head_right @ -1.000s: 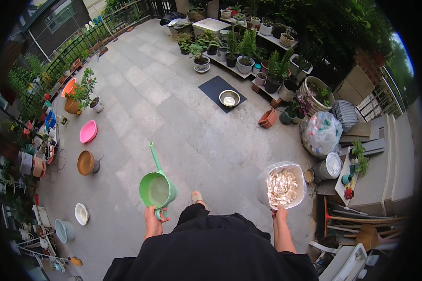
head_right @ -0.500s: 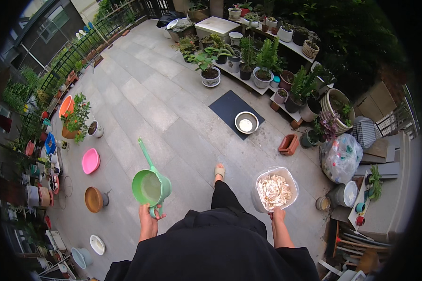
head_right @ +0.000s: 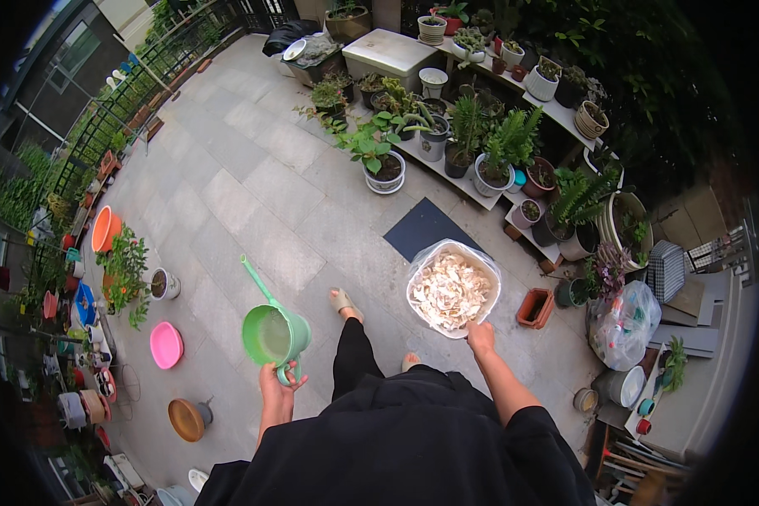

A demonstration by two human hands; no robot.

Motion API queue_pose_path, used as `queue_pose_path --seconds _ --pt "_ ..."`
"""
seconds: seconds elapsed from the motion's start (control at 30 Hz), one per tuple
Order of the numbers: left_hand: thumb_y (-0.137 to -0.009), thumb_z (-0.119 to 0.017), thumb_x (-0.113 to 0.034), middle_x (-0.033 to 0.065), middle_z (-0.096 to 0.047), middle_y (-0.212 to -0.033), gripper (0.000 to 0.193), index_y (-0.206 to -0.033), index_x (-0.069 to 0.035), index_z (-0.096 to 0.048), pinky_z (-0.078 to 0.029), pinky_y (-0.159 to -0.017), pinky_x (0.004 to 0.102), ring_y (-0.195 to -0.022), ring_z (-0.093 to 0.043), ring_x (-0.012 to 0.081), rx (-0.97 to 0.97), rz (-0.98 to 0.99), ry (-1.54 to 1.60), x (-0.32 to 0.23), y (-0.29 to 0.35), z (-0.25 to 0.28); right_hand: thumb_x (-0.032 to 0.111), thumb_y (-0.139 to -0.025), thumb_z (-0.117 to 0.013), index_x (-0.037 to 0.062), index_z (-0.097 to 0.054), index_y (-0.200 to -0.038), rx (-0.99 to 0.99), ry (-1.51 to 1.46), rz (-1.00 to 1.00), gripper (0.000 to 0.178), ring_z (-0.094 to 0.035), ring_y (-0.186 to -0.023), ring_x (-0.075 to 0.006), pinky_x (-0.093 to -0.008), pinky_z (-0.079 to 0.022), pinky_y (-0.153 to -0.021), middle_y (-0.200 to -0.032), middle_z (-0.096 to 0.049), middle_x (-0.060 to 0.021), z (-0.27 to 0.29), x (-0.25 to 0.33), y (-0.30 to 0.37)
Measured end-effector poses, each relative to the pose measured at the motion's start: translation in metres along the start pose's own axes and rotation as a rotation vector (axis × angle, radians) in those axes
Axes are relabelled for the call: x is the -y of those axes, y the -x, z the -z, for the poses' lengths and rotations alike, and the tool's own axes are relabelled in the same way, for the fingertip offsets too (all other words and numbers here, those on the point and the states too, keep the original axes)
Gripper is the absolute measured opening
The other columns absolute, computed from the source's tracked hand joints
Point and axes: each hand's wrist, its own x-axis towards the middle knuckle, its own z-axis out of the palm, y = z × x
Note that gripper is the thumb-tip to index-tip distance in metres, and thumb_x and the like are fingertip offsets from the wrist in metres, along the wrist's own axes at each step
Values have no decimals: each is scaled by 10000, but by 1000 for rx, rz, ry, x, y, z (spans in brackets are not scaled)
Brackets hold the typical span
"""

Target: The person fills a green watering can at a kitchen sink, carries it and a container of food scraps to a balcony, and waters several potted plants. The person also moves a plant pot and washes hands at an outdoor sink.

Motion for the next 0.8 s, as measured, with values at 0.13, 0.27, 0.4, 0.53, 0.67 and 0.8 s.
queue_pose_path --seconds 0.13,0.27,0.4,0.53,0.67,0.8 --pt "-824 -455 -233 151 -587 -850 289 -1038 -39 -435 -523 -577 407 -524 -537 171 6 30 -9 -34 -120 -30 229 -637 -573 -59 -649 -682 57 126 13 302 -618 -564 -248 -359 -472 -560 -597 -614 -167 -68 81 -49" --pt "-826 -443 -177 155 -575 -917 309 -1085 -9 -420 -528 -584 391 -625 -596 222 67 -8 -7 -63 -235 -75 192 -694 -578 -83 -637 -714 83 247 84 282 -582 -485 -207 -325 -446 -451 -583 -599 -136 -137 136 -96" --pt "-829 -419 -99 152 -547 -999 297 -1100 25 -412 -545 -625 374 -723 -608 247 29 -78 20 -81 -336 -112 305 -693 -580 -68 -648 -739 85 450 85 382 -654 -649 -278 -377 -503 -609 -669 -632 -212 -205 163 -156" --pt "-822 -446 -110 132 -533 -1022 328 -1123 18 -421 -554 -680 364 -809 -583 217 2 -102 -40 -86 -421 -135 367 -723 -534 -46 -646 -818 218 668 106 439 -624 -842 -374 -425 -481 -754 -821 -625 -266 -265 219 -185" --pt "-825 -435 -100 121 -544 -1035 321 -1126 9 -416 -544 -693 356 -793 -603 234 -7 -42 -60 -59 -515 -150 361 -772 -480 -25 -632 -874 358 765 191 427 -608 -849 -392 -444 -474 -771 -865 -618 -261 -325 235 -249" --pt "-829 -427 -92 109 -553 -1047 300 -1119 -14 -430 -513 -732 370 -784 -620 246 -55 80 -60 -10 -609 -158 284 -815 -459 16 -529 -1053 435 980 320 364 -613 -844 -385 -450 -478 -786 -908 -625 -247 -390 212 -332"
